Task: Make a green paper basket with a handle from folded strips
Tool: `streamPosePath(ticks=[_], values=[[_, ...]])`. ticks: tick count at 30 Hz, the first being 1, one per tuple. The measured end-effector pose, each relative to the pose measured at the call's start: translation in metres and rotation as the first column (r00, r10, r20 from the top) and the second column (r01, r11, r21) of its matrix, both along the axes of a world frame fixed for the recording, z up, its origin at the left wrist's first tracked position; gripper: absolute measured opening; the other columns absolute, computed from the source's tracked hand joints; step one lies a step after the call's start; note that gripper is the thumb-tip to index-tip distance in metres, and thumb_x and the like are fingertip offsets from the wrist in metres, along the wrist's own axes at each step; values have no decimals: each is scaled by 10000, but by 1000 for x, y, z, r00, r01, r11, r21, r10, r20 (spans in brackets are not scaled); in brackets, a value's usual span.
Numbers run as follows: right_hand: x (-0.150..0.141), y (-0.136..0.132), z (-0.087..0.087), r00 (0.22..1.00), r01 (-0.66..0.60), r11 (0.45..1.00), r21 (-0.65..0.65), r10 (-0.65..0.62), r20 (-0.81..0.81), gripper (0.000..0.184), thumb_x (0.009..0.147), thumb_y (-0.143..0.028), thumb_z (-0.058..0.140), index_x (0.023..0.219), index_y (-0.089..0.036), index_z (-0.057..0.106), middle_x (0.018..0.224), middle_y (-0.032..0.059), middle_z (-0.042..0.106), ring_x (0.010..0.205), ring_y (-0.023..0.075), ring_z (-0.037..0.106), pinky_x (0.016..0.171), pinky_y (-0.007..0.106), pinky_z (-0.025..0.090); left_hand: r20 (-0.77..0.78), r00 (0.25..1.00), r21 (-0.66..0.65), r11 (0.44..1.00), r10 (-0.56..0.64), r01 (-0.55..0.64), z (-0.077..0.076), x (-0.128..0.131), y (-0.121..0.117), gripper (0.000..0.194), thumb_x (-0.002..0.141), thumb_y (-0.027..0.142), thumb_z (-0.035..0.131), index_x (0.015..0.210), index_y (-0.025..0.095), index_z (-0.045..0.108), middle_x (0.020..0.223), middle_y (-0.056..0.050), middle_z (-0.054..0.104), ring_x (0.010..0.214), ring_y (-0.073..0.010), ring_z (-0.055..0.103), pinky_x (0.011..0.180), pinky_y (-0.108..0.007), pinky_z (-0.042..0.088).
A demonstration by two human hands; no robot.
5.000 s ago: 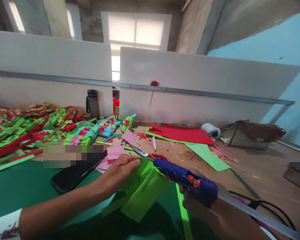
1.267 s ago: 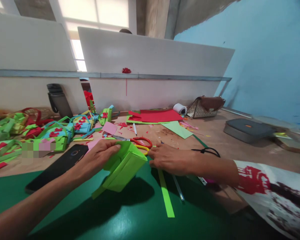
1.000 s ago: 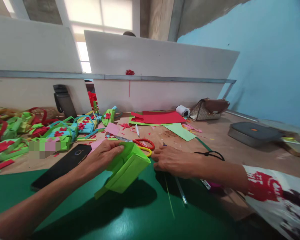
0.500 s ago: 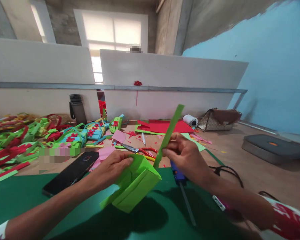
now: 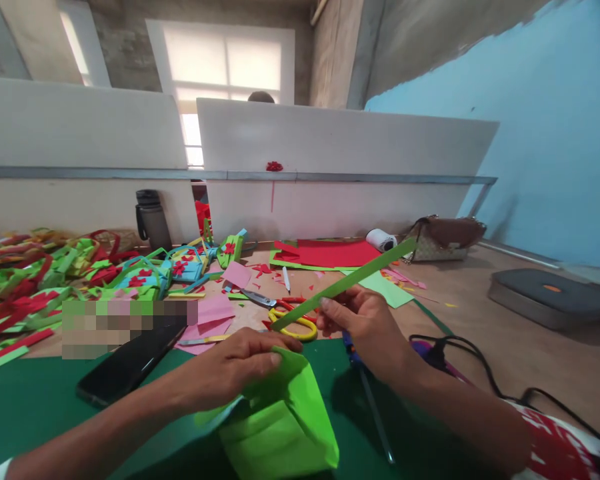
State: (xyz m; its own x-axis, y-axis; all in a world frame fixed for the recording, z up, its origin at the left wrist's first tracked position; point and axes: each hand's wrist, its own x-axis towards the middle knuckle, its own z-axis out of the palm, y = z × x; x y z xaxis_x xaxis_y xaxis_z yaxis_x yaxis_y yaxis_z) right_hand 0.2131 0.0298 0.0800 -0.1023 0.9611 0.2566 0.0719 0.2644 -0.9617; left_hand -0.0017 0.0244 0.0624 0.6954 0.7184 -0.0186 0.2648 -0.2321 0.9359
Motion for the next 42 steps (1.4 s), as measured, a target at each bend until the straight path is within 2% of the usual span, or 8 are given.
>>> streamPosePath(ticks=[7, 15, 20, 24, 28, 32, 34, 42], values=[[2, 2, -1, 976, -70, 997, -37, 61, -208, 191, 720, -312, 706, 717, -144, 614, 606, 0, 623, 550, 116, 581, 566, 247, 499, 2, 998, -12, 998, -55, 55, 1, 0, 0, 400, 888, 482, 441, 963, 147, 647, 726, 0, 508, 626, -111, 389, 562, -211, 315], [13, 4, -1, 980, -111, 994, -12, 108, -165, 132, 763, -272, 678, 756, -147, 635, 656, 8, 635, 574, 115, 582, 589, 245, 487, -1, 1000, 94, 995, 20, -20, 18, -4, 5, 349, 882, 441, 454, 927, 179, 679, 963, -40, 581, 839, -180, 504, 703, -239, 386], [10, 2, -2, 963, -214, 976, -36, 205, -172, 246, 738, -259, 703, 944, -167, 603, 646, -21, 627, 572, 104, 580, 558, 221, 471, 36, 997, -71, 995, 71, -69, 9, -3, 4, 389, 835, 503, 510, 852, 156, 684, 730, -23, 580, 682, -159, 496, 598, -226, 373], [8, -3, 0, 862, -494, 864, -97, 471, -188, 552, 622, -168, 769, 1128, -206, 551, 748, -28, 650, 682, 113, 610, 628, 226, 480, 136, 986, -296, 954, 95, -51, 0, 0, 2, 370, 780, 491, 593, 814, 133, 677, 678, -17, 566, 573, -115, 451, 542, -221, 340], [6, -8, 1, 829, -558, 824, -92, 552, -84, 287, 671, -183, 736, 948, -209, 665, 793, -16, 656, 732, 113, 611, 682, 239, 489, 177, 975, -468, 883, 138, -40, -8, 5, -1, 365, 702, 478, 678, 725, 114, 661, 591, 6, 530, 492, -80, 401, 502, -207, 302], [6, -6, 1, 856, -511, 858, 52, 502, 124, 51, 700, -224, 728, 733, -189, 710, 708, 1, 643, 678, 122, 580, 638, 241, 474, 182, 981, -414, 910, 72, 10, -8, 5, -2, 341, 740, 454, 646, 762, 115, 674, 631, -7, 551, 549, -102, 441, 540, -217, 333], [7, -2, 0, 861, -502, 855, 134, 478, 176, 97, 713, -268, 724, 676, -180, 705, 670, 11, 632, 639, 126, 564, 613, 249, 456, 153, 988, -363, 932, 33, 25, -4, 3, -1, 334, 768, 451, 615, 799, 124, 678, 659, -9, 551, 579, -113, 452, 558, -223, 349], [18, 6, -2, 905, -423, 885, 192, 405, 129, 99, 724, -283, 721, 685, -197, 690, 692, 17, 630, 660, 149, 578, 639, 291, 465, 124, 992, -200, 979, -1, 26, 10, -7, 2, 299, 820, 418, 551, 774, 142, 656, 691, -3, 525, 628, -122, 441, 607, -228, 345]])
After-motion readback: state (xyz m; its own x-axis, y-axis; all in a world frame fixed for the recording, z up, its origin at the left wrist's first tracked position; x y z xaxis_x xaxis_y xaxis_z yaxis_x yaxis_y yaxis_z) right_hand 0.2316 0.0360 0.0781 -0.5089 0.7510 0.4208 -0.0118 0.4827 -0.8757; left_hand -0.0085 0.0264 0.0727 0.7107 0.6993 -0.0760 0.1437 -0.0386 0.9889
